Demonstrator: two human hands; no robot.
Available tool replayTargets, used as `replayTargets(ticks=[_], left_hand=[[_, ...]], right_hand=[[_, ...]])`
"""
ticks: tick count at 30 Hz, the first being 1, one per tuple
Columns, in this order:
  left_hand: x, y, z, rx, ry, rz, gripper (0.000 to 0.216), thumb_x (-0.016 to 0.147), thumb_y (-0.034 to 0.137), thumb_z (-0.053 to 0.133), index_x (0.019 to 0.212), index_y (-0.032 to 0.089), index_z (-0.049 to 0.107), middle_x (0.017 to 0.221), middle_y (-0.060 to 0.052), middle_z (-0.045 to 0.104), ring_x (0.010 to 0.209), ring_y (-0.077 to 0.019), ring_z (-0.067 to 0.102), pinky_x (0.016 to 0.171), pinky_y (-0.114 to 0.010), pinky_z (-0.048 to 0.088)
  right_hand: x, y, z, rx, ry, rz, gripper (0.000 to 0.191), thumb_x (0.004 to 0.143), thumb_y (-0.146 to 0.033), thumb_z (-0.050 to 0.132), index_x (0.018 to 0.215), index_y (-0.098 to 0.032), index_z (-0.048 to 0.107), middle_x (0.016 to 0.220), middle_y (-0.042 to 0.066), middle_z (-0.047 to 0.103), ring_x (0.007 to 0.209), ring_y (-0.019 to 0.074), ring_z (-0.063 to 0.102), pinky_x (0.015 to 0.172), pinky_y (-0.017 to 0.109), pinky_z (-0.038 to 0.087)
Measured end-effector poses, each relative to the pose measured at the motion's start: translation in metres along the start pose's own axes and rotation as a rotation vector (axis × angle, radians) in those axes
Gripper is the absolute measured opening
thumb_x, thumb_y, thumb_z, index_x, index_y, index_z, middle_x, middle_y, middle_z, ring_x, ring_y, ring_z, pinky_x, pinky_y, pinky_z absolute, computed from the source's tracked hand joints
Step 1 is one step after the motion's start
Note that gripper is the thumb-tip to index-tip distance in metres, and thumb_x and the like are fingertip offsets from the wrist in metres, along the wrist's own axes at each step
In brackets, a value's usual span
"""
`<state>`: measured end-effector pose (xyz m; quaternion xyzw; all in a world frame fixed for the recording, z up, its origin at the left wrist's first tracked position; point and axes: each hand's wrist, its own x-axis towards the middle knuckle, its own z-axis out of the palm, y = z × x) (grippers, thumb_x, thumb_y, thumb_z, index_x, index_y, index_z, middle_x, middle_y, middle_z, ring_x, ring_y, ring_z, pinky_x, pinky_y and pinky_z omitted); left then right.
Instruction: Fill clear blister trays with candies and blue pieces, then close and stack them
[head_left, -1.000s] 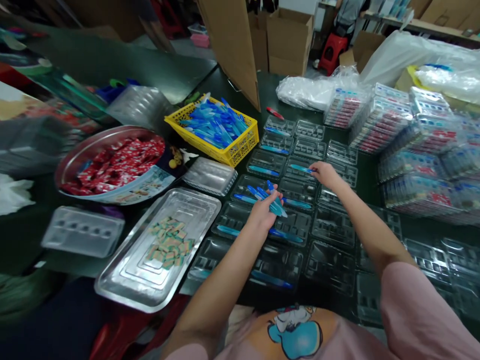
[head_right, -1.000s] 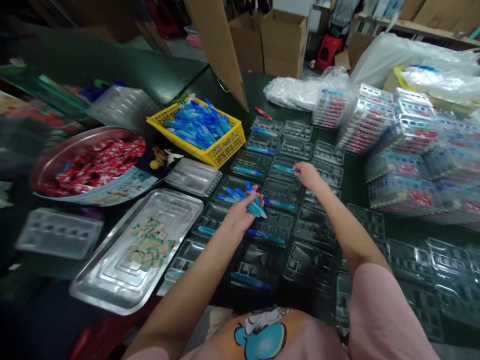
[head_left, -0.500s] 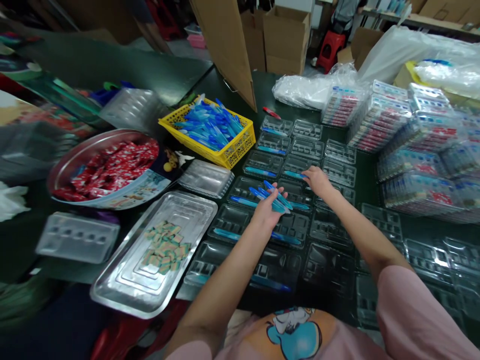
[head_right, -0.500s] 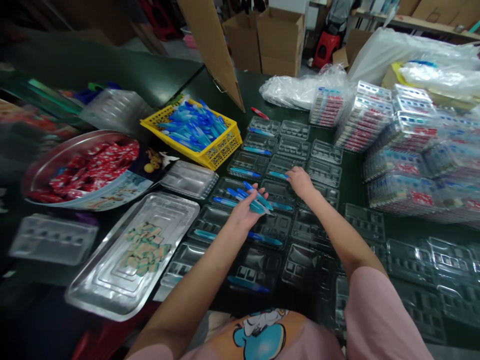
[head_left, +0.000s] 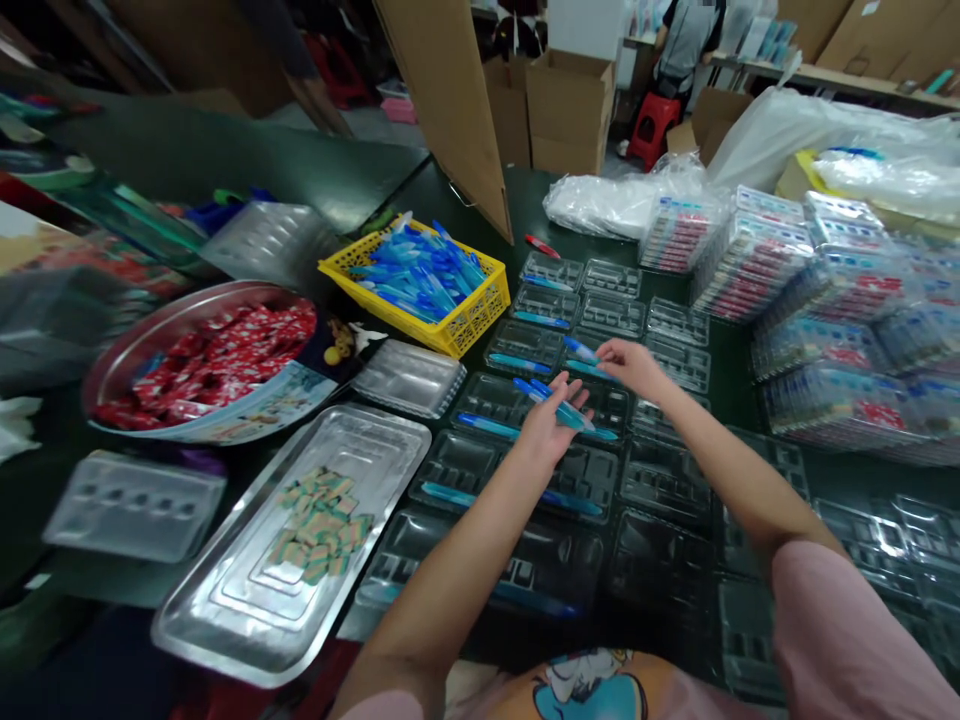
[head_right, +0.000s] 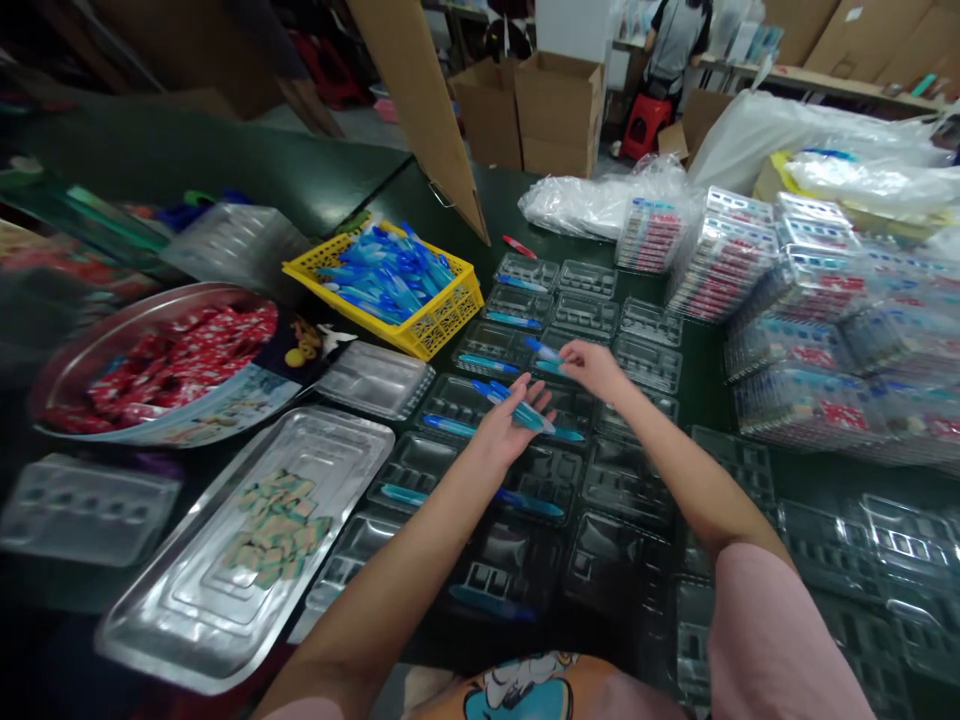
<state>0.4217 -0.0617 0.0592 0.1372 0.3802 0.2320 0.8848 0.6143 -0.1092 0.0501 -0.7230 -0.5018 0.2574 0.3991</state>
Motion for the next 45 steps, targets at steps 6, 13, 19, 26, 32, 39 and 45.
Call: replayTargets(ticks=[6,13,19,26,32,39,45], left_hand=[[0.011,0.012,0.012,-0.032,0.016,-0.02,0.016,0.086,0.011,0.059,0.095,0.022,0.064,0.08,0.0,0.068,0.083,-0.0153,0.068,0.097,-0.046,0.043],[0.029,0.019,0.019,-0.036,-0.004,-0.017,0.019,0.082,0.007,0.057,0.093,0.021,0.063,0.077,0.001,0.067,0.078,-0.0142,0.067,0.096,-0.045,0.045],[0.039,0.013,0.019,-0.028,-0.011,-0.035,0.025,0.077,0.004,0.057,0.094,0.021,0.062,0.079,0.001,0.068,0.08,-0.015,0.067,0.096,-0.045,0.046],[0.042,0.005,0.024,-0.038,-0.039,-0.04,0.029,0.078,0.004,0.054,0.101,0.021,0.06,0.085,-0.001,0.069,0.085,-0.0167,0.068,0.097,-0.048,0.045],[0.05,0.005,0.034,-0.066,-0.035,0.007,0.024,0.084,0.008,0.053,0.102,0.021,0.06,0.089,-0.002,0.07,0.083,-0.0173,0.067,0.087,-0.042,0.051],[0.068,0.005,0.052,-0.066,-0.125,0.065,0.022,0.088,0.012,0.053,0.107,0.021,0.061,0.094,-0.004,0.069,0.077,-0.0151,0.065,0.079,-0.036,0.052],[0.073,0.02,0.051,-0.048,-0.058,0.051,0.023,0.084,0.011,0.061,0.103,0.025,0.061,0.101,-0.002,0.067,0.093,-0.0171,0.066,0.095,-0.046,0.047]], right_hand=[[0.076,0.034,-0.061,-0.562,0.209,0.136,0.016,0.077,-0.01,0.064,0.091,-0.017,0.069,0.085,0.004,0.073,0.08,0.0182,0.066,0.076,0.029,0.049],[0.097,0.05,-0.056,-0.609,0.091,0.118,0.017,0.078,-0.011,0.069,0.093,-0.018,0.072,0.088,0.003,0.075,0.082,0.0166,0.068,0.075,0.025,0.048],[0.088,0.057,-0.046,-0.655,0.033,0.114,0.019,0.084,-0.013,0.066,0.101,-0.018,0.071,0.096,0.007,0.074,0.089,0.0195,0.067,0.079,0.027,0.047],[0.087,0.052,-0.039,-0.69,0.004,0.05,0.018,0.086,-0.013,0.06,0.099,-0.016,0.072,0.107,0.012,0.067,0.1,0.0228,0.06,0.084,0.029,0.044],[0.058,0.022,-0.014,-0.184,-0.036,-0.057,0.019,0.091,-0.026,0.054,0.092,-0.015,0.068,0.085,0.006,0.068,0.082,0.0178,0.062,0.078,0.029,0.046],[0.048,0.012,0.002,0.407,-0.355,-0.01,0.033,0.075,-0.027,0.069,0.105,-0.016,0.061,0.083,0.0,0.07,0.073,0.0133,0.064,0.068,0.025,0.05],[0.127,0.043,-0.062,-0.243,0.116,0.022,0.027,0.077,-0.014,0.064,0.104,-0.015,0.071,0.086,0.003,0.071,0.077,0.016,0.063,0.078,0.029,0.049]])
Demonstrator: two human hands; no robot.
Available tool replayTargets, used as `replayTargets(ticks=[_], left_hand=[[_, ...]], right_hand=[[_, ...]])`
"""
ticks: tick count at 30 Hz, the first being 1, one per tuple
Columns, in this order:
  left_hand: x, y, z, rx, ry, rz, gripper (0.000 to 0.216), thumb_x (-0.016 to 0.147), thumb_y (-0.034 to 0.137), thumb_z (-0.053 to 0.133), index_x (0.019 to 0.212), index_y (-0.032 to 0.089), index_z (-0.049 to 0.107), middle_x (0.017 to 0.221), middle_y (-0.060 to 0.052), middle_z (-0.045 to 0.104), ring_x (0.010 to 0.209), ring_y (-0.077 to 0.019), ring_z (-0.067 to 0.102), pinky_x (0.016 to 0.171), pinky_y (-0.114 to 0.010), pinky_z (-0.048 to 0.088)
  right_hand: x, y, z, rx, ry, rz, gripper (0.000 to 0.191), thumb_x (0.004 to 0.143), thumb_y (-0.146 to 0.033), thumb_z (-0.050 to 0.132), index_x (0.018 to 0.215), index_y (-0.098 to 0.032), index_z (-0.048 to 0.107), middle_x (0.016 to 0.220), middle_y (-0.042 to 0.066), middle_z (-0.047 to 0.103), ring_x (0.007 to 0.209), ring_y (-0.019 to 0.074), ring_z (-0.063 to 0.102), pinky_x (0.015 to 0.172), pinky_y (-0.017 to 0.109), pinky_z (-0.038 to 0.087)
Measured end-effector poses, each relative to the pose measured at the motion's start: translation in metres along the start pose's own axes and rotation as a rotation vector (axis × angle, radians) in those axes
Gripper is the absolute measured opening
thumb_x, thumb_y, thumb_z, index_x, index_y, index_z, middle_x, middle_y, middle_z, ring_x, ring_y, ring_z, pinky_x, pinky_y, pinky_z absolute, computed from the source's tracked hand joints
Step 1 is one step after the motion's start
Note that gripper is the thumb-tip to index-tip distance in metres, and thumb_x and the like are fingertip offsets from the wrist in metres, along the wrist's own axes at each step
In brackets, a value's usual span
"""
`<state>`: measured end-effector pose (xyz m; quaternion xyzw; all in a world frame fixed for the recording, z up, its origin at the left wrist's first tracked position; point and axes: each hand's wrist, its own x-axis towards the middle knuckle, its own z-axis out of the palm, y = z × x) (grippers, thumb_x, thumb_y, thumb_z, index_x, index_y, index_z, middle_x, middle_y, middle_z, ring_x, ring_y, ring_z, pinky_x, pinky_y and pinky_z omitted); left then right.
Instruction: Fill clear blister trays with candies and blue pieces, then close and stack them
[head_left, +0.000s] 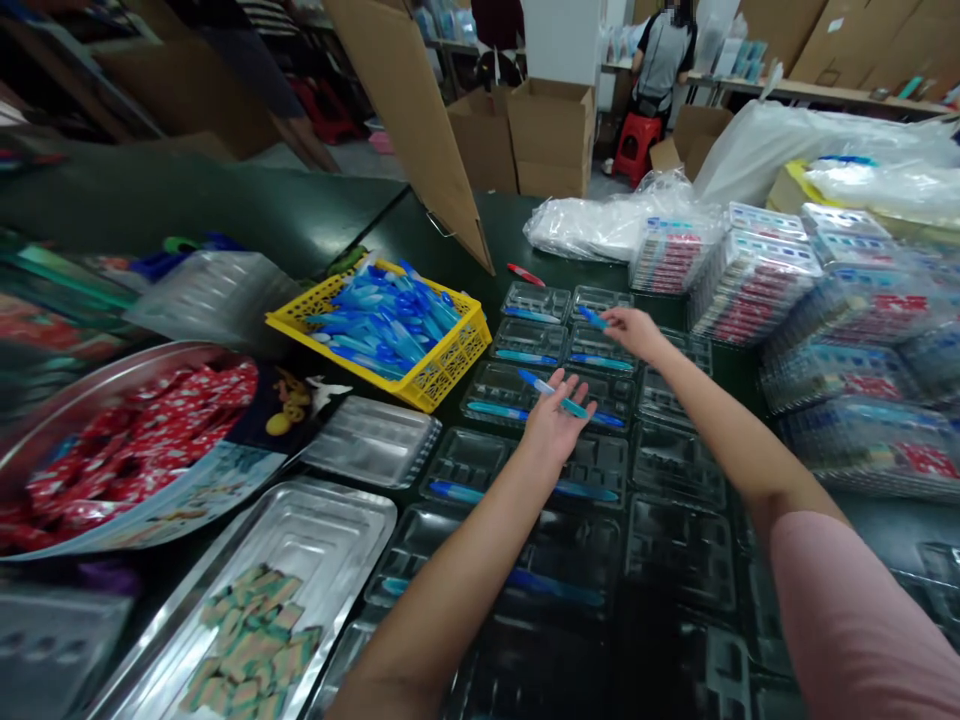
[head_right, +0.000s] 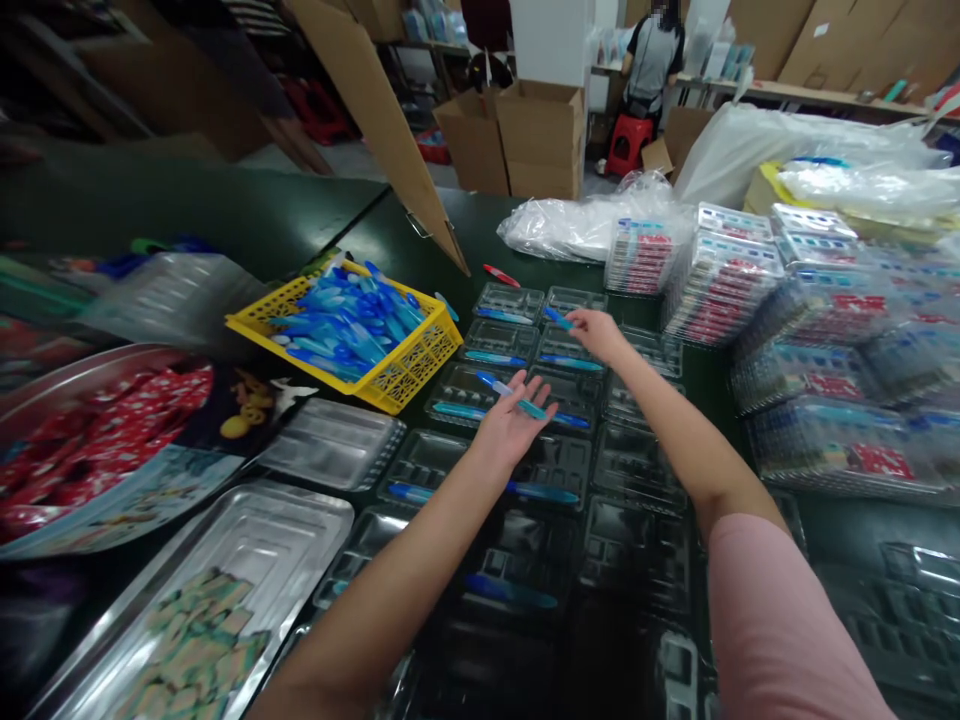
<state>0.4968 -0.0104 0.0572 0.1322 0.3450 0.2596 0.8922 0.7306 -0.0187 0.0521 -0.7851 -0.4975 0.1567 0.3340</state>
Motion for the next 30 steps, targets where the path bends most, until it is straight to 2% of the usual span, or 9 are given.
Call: replayTargets(ticks=[3,7,13,20,23,26,27,28,30], left_hand=[[0.003,0.007,-0.004,-0.006,-0.008,-0.004,0.022,0.084,0.011,0.062,0.102,0.025,0.061,0.102,-0.002,0.068,0.093,-0.016,0.066,0.096,-0.044,0.046],[0.006,0.011,-0.009,-0.021,-0.017,-0.012,0.021,0.085,0.012,0.06,0.101,0.024,0.062,0.1,-0.002,0.069,0.092,-0.0156,0.066,0.093,-0.041,0.047],[0.01,0.009,-0.011,-0.033,-0.007,-0.028,0.022,0.086,0.011,0.058,0.103,0.024,0.062,0.1,-0.002,0.07,0.087,-0.0146,0.067,0.087,-0.037,0.049],[0.008,0.009,-0.005,-0.061,-0.02,-0.029,0.017,0.089,0.014,0.056,0.102,0.024,0.062,0.097,-0.002,0.069,0.088,-0.015,0.066,0.086,-0.036,0.049],[0.014,0.014,-0.001,-0.077,0.009,-0.001,0.013,0.092,0.021,0.055,0.102,0.025,0.061,0.094,-0.001,0.068,0.087,-0.0149,0.065,0.087,-0.037,0.049],[0.021,0.018,0.001,-0.059,0.075,0.084,0.015,0.093,0.024,0.056,0.106,0.028,0.061,0.09,0.001,0.065,0.082,-0.0144,0.064,0.084,-0.035,0.05],[0.022,0.018,0.001,-0.044,0.085,0.112,0.017,0.092,0.024,0.056,0.108,0.029,0.06,0.089,0.001,0.065,0.081,-0.0143,0.064,0.082,-0.034,0.05],[0.023,0.016,0.002,-0.026,0.082,0.132,0.02,0.091,0.025,0.058,0.11,0.03,0.06,0.089,0.001,0.064,0.08,-0.0144,0.064,0.08,-0.033,0.051],[0.019,0.008,0.004,0.014,0.049,0.135,0.025,0.089,0.024,0.061,0.113,0.03,0.06,0.089,0.001,0.064,0.08,-0.0149,0.064,0.076,-0.03,0.051]], right_hand=[[0.043,0.022,-0.016,-0.314,0.134,0.053,0.03,0.081,-0.013,0.062,0.108,-0.017,0.072,0.095,0.006,0.073,0.086,0.0186,0.064,0.084,0.03,0.048],[0.069,0.039,-0.01,-0.455,0.046,0.054,0.031,0.083,-0.014,0.061,0.111,-0.019,0.072,0.098,0.006,0.074,0.089,0.0193,0.065,0.083,0.028,0.049],[0.071,0.04,0.017,-0.488,-0.045,0.027,0.03,0.084,-0.012,0.061,0.11,-0.019,0.073,0.105,0.009,0.072,0.097,0.0224,0.063,0.088,0.03,0.047],[0.06,0.022,0.024,-0.449,-0.007,-0.036,0.027,0.087,-0.015,0.057,0.109,-0.012,0.072,0.113,0.018,0.064,0.104,0.0266,0.058,0.09,0.036,0.045],[0.04,-0.002,0.034,-0.283,-0.008,-0.125,0.023,0.091,-0.019,0.052,0.103,-0.013,0.071,0.102,0.013,0.068,0.095,0.0219,0.06,0.087,0.033,0.046],[-0.003,-0.029,0.049,0.209,-0.259,-0.205,0.02,0.091,-0.028,0.054,0.096,-0.015,0.068,0.082,0.004,0.069,0.077,0.0164,0.064,0.074,0.028,0.05],[-0.02,-0.037,0.054,0.368,-0.358,-0.217,0.02,0.09,-0.032,0.057,0.097,-0.016,0.067,0.083,0.003,0.069,0.076,0.0161,0.065,0.072,0.028,0.051],[-0.038,-0.043,0.057,0.469,-0.411,-0.226,0.021,0.086,-0.033,0.061,0.098,-0.017,0.066,0.086,0.002,0.069,0.078,0.0161,0.066,0.072,0.027,0.051],[-0.068,-0.051,0.059,0.525,-0.405,-0.231,0.023,0.08,-0.03,0.068,0.1,-0.019,0.066,0.086,0.0,0.069,0.079,0.016,0.066,0.073,0.026,0.051]])
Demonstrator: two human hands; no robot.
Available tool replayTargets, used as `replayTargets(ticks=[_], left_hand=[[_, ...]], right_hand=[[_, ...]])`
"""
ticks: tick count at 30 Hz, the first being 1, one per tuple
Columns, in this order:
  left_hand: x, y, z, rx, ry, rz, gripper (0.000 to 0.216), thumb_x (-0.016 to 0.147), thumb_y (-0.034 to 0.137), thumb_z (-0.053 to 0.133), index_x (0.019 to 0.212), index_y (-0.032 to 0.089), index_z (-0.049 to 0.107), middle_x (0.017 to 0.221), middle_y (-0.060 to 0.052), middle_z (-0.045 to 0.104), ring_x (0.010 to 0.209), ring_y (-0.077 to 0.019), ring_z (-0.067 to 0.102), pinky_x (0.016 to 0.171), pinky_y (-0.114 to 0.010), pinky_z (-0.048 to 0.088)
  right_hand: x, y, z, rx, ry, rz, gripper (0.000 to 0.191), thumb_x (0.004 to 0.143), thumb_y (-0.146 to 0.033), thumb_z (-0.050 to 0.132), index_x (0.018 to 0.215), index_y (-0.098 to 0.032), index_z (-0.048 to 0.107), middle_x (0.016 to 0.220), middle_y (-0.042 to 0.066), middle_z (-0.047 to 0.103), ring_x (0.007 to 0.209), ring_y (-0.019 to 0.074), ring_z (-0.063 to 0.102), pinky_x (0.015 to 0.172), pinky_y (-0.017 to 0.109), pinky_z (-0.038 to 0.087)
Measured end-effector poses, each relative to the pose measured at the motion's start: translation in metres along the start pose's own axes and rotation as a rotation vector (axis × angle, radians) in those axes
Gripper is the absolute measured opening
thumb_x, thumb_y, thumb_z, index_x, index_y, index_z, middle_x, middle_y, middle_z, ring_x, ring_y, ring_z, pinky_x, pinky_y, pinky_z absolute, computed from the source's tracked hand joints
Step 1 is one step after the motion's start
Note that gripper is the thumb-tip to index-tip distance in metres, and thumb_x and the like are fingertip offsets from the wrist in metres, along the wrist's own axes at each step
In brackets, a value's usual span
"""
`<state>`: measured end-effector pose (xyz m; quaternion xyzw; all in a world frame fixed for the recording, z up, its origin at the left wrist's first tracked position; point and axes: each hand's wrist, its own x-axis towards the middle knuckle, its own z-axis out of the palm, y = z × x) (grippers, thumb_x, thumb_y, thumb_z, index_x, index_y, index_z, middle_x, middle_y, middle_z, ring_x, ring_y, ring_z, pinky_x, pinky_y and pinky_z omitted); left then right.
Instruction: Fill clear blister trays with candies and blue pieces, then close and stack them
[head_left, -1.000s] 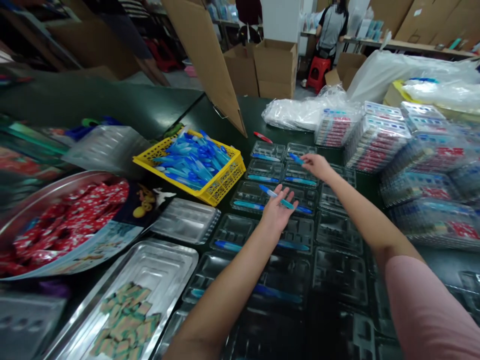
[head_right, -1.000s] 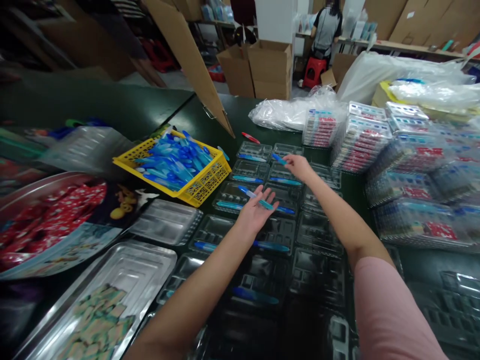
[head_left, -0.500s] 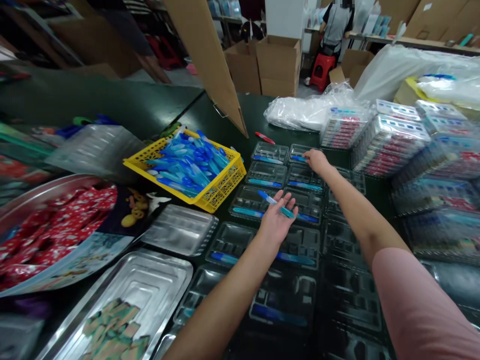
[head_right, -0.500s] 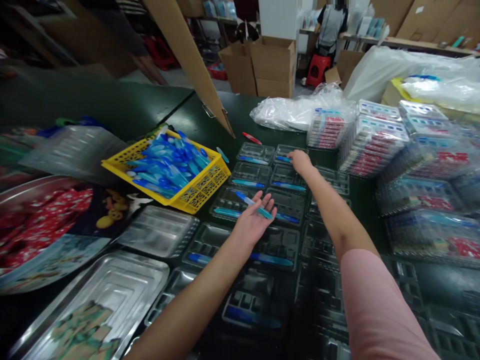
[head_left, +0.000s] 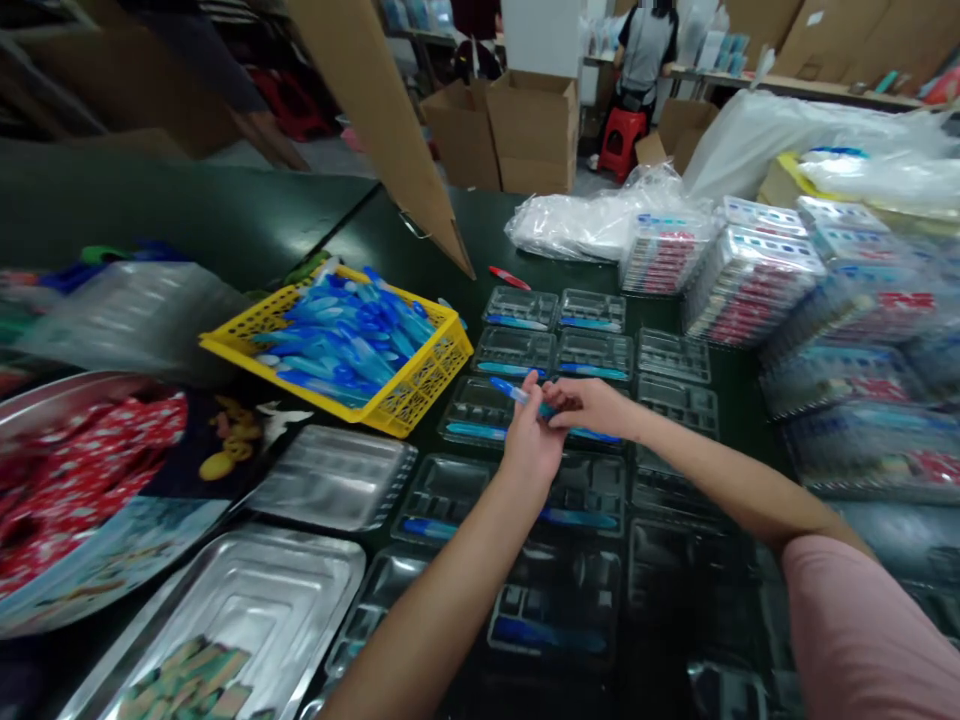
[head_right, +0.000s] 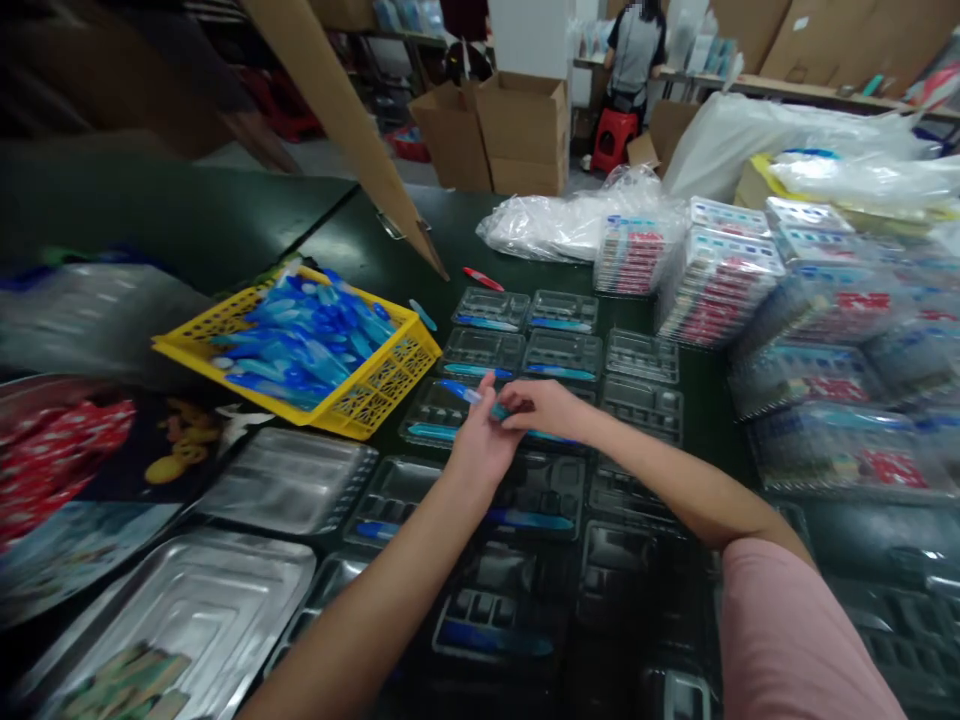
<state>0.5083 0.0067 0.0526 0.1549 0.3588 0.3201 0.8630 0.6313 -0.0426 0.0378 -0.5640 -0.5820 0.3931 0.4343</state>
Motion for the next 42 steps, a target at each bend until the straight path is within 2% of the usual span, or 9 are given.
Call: replayTargets(ticks=[4,8,13,21,30,33,35,39,42], left_hand=[[-0.023,-0.02,0.006,0.117,-0.079,-0.089,0.028,0.085,0.024,0.066,0.112,0.031,0.063,0.106,-0.002,0.066,0.097,-0.0168,0.063,0.08,-0.029,0.05],[-0.046,-0.03,0.009,0.238,-0.094,-0.183,0.028,0.084,0.024,0.067,0.111,0.034,0.067,0.134,-0.002,0.057,0.121,-0.0196,0.055,0.095,-0.033,0.046],[-0.057,-0.029,0.002,0.229,-0.125,-0.195,0.028,0.082,0.018,0.066,0.108,0.03,0.069,0.13,-0.004,0.058,0.111,-0.017,0.059,0.095,-0.033,0.047],[-0.063,-0.023,-0.01,0.216,-0.108,-0.172,0.03,0.08,0.015,0.066,0.107,0.028,0.068,0.118,-0.003,0.063,0.099,-0.0138,0.064,0.084,-0.027,0.052],[-0.092,-0.007,-0.023,0.257,-0.134,-0.101,0.031,0.077,0.018,0.071,0.107,0.027,0.069,0.123,-0.004,0.063,0.104,-0.0158,0.062,0.087,-0.028,0.05],[-0.102,0.02,-0.03,0.412,-0.188,0.032,0.031,0.076,0.022,0.074,0.106,0.024,0.072,0.126,-0.006,0.063,0.11,-0.02,0.061,0.09,-0.03,0.048],[-0.096,0.057,-0.033,0.599,-0.22,0.24,0.032,0.076,0.023,0.073,0.108,0.022,0.072,0.12,-0.008,0.066,0.112,-0.0228,0.06,0.096,-0.032,0.046],[-0.057,0.171,-0.042,1.177,-0.131,0.794,0.035,0.077,0.017,0.066,0.112,0.019,0.07,0.123,-0.008,0.066,0.12,-0.0264,0.055,0.111,-0.04,0.034],[-0.02,0.246,-0.047,1.64,-0.025,0.997,0.046,0.078,0.009,0.055,0.121,0.021,0.065,0.135,-0.007,0.059,0.132,-0.0262,0.045,0.116,-0.044,0.025]], right_hand=[[-0.04,-0.007,-0.022,-0.208,0.095,0.052,0.022,0.083,-0.021,0.064,0.104,-0.02,0.068,0.088,0.0,0.07,0.08,0.0158,0.066,0.075,0.026,0.05],[-0.072,0.004,-0.105,-0.699,0.355,0.222,0.021,0.083,-0.013,0.063,0.102,-0.017,0.071,0.098,0.008,0.071,0.091,0.021,0.065,0.086,0.031,0.048],[-0.104,0.032,-0.181,-1.089,0.454,0.517,0.025,0.086,-0.014,0.06,0.108,-0.014,0.07,0.106,0.013,0.069,0.092,0.0232,0.063,0.083,0.032,0.046],[-0.124,0.047,-0.166,-1.11,0.279,0.51,0.021,0.085,-0.014,0.064,0.103,-0.017,0.072,0.1,0.008,0.071,0.093,0.0192,0.063,0.084,0.026,0.045],[-0.122,0.044,-0.146,-1.159,0.262,0.505,0.026,0.091,-0.013,0.054,0.111,-0.015,0.07,0.108,0.014,0.067,0.098,0.0228,0.062,0.084,0.029,0.046],[-0.128,0.044,-0.142,-1.172,0.251,0.47,0.025,0.091,-0.014,0.052,0.107,-0.014,0.071,0.104,0.015,0.067,0.095,0.0233,0.063,0.085,0.031,0.048],[-0.135,0.046,-0.142,-1.185,0.274,0.395,0.024,0.092,-0.019,0.051,0.105,-0.016,0.07,0.102,0.015,0.068,0.097,0.0241,0.063,0.088,0.032,0.048],[-0.15,0.045,-0.144,-1.147,0.396,0.248,0.022,0.09,-0.026,0.052,0.102,-0.018,0.069,0.1,0.016,0.068,0.092,0.0273,0.065,0.084,0.036,0.051],[-0.162,0.038,-0.135,-1.08,0.442,0.161,0.02,0.09,-0.032,0.049,0.098,-0.025,0.066,0.096,0.015,0.068,0.086,0.0277,0.066,0.079,0.038,0.052]])
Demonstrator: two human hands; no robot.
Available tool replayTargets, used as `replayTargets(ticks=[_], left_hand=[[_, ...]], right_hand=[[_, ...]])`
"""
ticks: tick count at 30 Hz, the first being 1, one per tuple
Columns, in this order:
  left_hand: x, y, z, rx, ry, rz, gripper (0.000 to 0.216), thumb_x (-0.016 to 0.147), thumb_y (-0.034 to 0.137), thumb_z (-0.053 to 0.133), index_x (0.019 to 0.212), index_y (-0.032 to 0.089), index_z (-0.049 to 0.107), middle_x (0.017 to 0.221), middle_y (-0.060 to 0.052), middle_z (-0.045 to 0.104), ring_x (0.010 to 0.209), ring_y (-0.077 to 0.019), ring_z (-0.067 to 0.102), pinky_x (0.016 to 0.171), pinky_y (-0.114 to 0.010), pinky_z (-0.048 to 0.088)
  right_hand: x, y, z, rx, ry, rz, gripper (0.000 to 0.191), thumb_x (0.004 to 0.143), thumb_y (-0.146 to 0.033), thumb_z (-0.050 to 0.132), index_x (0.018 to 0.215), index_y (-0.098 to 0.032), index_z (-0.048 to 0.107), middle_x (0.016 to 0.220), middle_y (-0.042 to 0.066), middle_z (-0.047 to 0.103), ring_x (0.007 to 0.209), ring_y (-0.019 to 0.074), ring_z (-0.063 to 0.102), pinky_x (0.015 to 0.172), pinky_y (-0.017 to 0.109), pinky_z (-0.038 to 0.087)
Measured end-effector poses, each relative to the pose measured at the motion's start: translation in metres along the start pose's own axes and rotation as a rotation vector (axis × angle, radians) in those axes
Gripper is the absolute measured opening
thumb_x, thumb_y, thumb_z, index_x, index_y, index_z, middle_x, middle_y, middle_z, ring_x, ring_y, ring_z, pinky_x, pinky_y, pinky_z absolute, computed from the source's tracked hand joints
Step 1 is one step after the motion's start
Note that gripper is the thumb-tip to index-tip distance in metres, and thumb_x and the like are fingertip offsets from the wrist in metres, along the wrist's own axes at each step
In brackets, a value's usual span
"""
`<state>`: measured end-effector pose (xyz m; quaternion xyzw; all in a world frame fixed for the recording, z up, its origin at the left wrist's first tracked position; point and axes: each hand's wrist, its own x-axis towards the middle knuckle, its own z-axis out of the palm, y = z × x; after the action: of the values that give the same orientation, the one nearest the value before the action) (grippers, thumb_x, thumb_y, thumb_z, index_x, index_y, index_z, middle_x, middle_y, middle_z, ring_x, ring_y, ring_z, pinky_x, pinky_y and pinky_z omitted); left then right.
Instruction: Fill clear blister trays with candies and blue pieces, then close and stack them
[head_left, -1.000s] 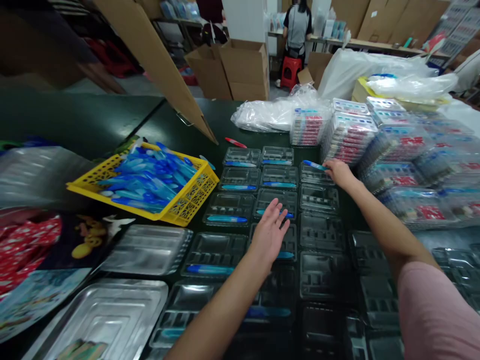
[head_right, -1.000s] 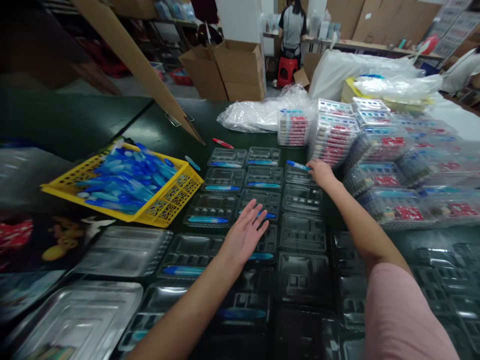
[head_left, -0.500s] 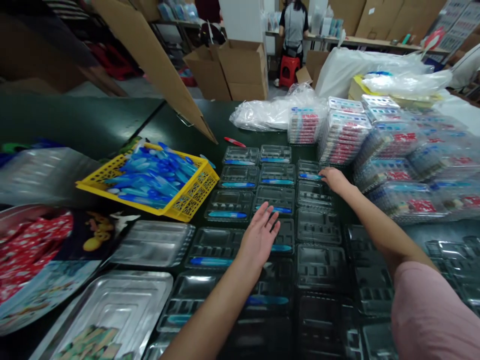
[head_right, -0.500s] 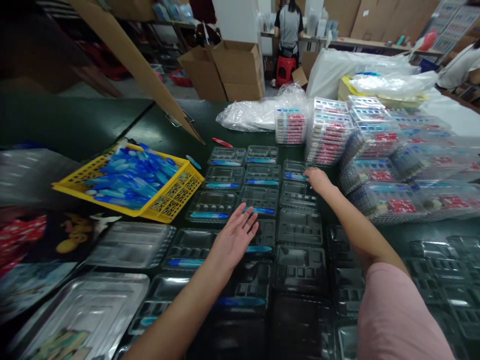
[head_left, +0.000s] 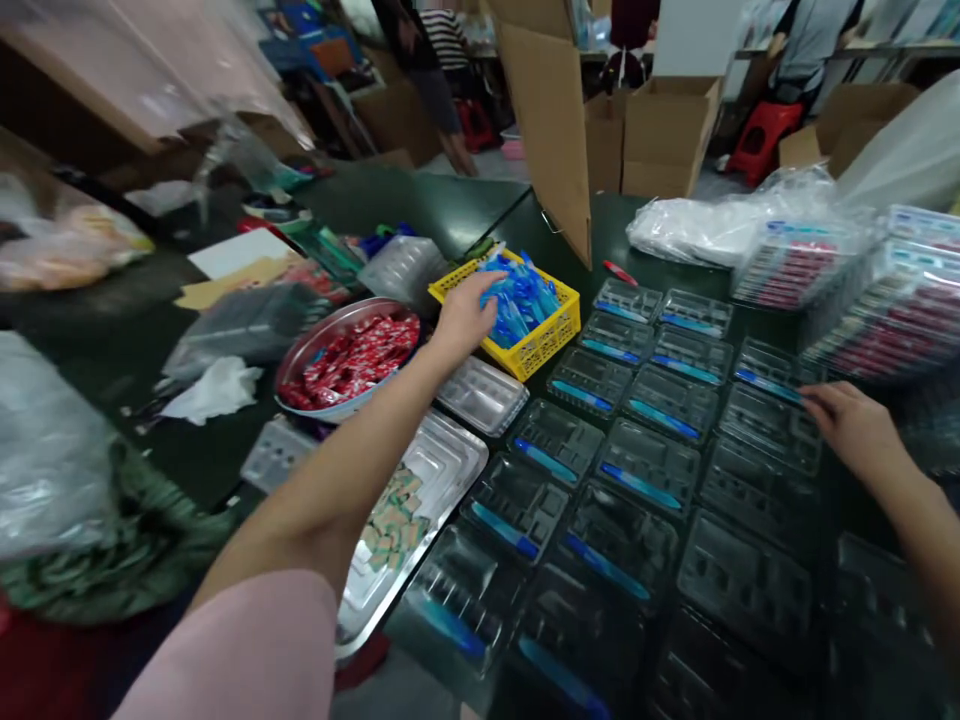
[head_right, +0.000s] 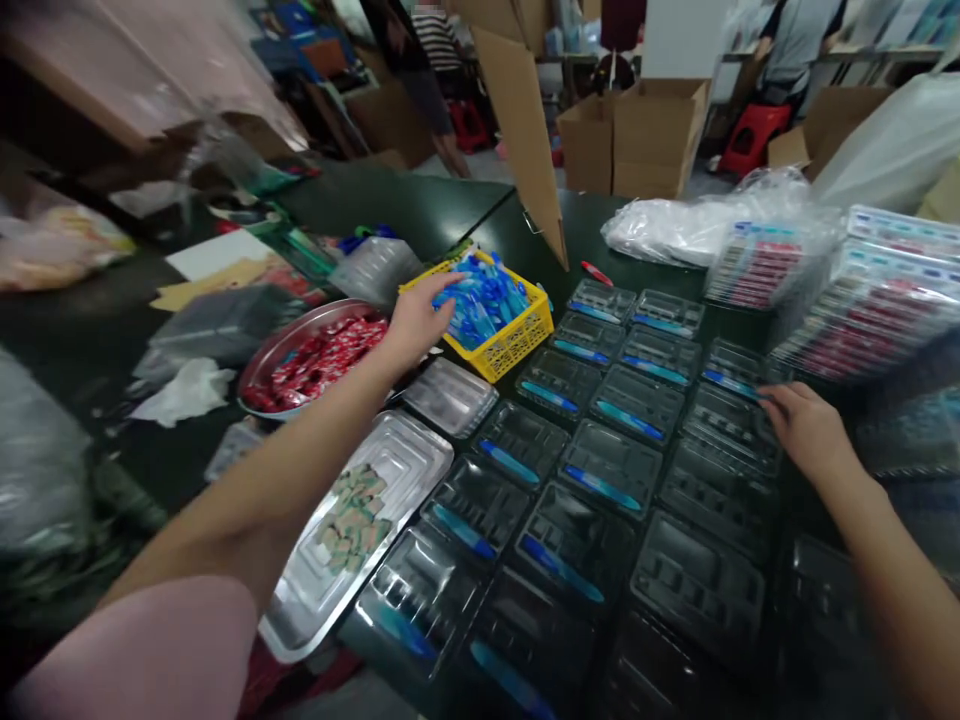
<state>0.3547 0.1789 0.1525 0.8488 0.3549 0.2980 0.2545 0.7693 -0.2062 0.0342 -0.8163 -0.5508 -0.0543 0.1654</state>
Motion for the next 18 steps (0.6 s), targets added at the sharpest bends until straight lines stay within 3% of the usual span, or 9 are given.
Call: replayTargets(ticks=[4,6,13,18], left_hand=[[0.056,-0.032,-0.009,0.222,-0.305,0.207,0.056,0.073,0.004,0.052,0.127,0.017,0.061,0.146,-0.01,0.048,0.141,-0.0276,0.034,0.118,-0.047,0.019],[0.08,-0.039,-0.005,0.277,-0.384,0.241,0.065,0.068,0.002,0.055,0.132,0.015,0.057,0.15,-0.012,0.043,0.144,-0.0287,0.028,0.119,-0.046,0.015],[0.138,-0.082,-0.014,0.416,-0.341,-0.075,0.09,0.054,-0.001,0.072,0.14,0.01,0.046,0.155,-0.02,0.033,0.147,-0.0396,0.016,0.116,-0.056,0.008],[0.149,-0.116,-0.003,0.197,-0.339,-0.174,0.075,0.055,0.008,0.076,0.126,0.003,0.053,0.145,-0.023,0.044,0.143,-0.0336,0.027,0.117,-0.051,0.014]], right_hand=[[-0.015,-0.019,-0.001,0.118,0.004,-0.013,0.017,0.085,-0.039,0.049,0.093,-0.033,0.063,0.092,0.012,0.069,0.082,0.028,0.068,0.076,0.041,0.054],[-0.02,-0.029,-0.001,0.165,0.0,-0.009,0.015,0.083,-0.041,0.05,0.091,-0.037,0.062,0.09,0.009,0.071,0.081,0.0276,0.07,0.075,0.042,0.054],[-0.039,-0.046,0.004,0.273,-0.02,0.047,0.019,0.075,-0.044,0.055,0.091,-0.054,0.061,0.089,0.004,0.073,0.082,0.0265,0.072,0.072,0.043,0.055],[-0.053,-0.055,0.013,0.308,-0.006,0.077,0.024,0.071,-0.047,0.056,0.091,-0.058,0.061,0.086,0.007,0.074,0.075,0.0279,0.072,0.065,0.043,0.055]])
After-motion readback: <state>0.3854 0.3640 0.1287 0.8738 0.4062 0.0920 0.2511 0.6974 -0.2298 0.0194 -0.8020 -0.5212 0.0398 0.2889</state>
